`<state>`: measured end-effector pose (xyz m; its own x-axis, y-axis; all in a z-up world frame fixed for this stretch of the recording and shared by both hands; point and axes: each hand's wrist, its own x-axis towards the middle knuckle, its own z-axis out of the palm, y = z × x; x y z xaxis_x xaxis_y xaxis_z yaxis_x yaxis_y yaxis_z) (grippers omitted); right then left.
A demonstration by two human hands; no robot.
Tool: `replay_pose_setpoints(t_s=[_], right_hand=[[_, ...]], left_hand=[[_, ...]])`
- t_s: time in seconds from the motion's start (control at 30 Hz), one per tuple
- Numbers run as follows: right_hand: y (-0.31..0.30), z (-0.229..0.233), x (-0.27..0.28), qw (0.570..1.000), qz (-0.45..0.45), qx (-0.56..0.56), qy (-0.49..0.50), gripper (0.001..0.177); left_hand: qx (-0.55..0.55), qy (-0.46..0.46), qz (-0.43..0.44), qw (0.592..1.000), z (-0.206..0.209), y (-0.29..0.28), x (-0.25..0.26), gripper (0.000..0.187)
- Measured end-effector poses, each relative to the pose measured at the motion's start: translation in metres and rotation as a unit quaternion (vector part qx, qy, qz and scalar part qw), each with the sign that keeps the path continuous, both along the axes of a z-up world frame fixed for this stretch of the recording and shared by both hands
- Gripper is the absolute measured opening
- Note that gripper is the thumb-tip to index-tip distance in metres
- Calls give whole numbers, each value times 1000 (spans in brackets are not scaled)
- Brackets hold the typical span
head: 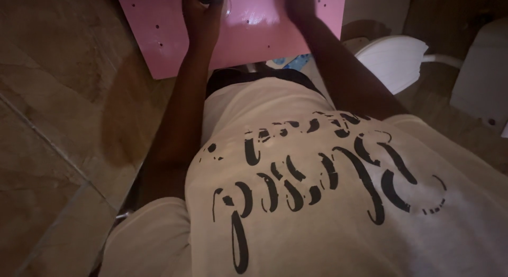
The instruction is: Marking and cleaning a pink board using a marker and cloth in a bathroom environment.
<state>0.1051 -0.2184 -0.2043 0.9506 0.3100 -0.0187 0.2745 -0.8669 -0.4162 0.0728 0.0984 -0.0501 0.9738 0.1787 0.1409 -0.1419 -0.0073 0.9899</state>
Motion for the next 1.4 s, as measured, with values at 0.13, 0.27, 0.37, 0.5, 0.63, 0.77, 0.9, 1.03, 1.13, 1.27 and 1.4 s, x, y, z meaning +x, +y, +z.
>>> replay_pose_setpoints(t_s=[0.13, 0.27, 0.37, 0.5, 0.63, 0.77, 0.9, 1.03, 1.13, 1.27, 1.4], right_hand=[[64, 47, -18, 990, 64, 99, 73, 23], [98, 185, -57, 939, 136, 181, 261, 30], [79, 244, -68, 926, 220, 79, 296, 22], [-13, 169, -89, 950, 276, 53, 139, 19], [-60, 163, -76, 936, -66, 114, 327, 19], [-86, 106, -68, 998, 3, -28, -62, 15], [-59, 47, -78, 989, -72, -21, 129, 20], [-11, 110, -98, 988, 59, 98, 104, 25], [5, 219, -89, 820, -86, 385, 414, 22], [-47, 159, -95, 957, 254, 37, 137, 16], [-107, 98, -82, 975, 187, -91, 81, 22]], left_hand=[[13, 10, 13, 1000, -13, 5, -4, 17], [-23, 0, 7, 1000, -15, 3, -12, 23], [-28, -2, -4, 1000, 11, -8, -9, 17], [-39, -18, -41, 998, 39, -21, -11, 26], [-35, -67, -62, 995, 23, -39, -15, 28], [-51, 20, -98, 994, 33, -59, -21, 30], [-23, 19, -118, 993, 45, -80, -23, 28], [40, 27, -98, 994, 42, -92, -24, 30], [98, 19, -127, 987, 59, -91, -29, 33], [112, 27, -154, 981, 60, -81, -37, 26], [110, 87, -131, 981, 70, -75, -42, 21]])
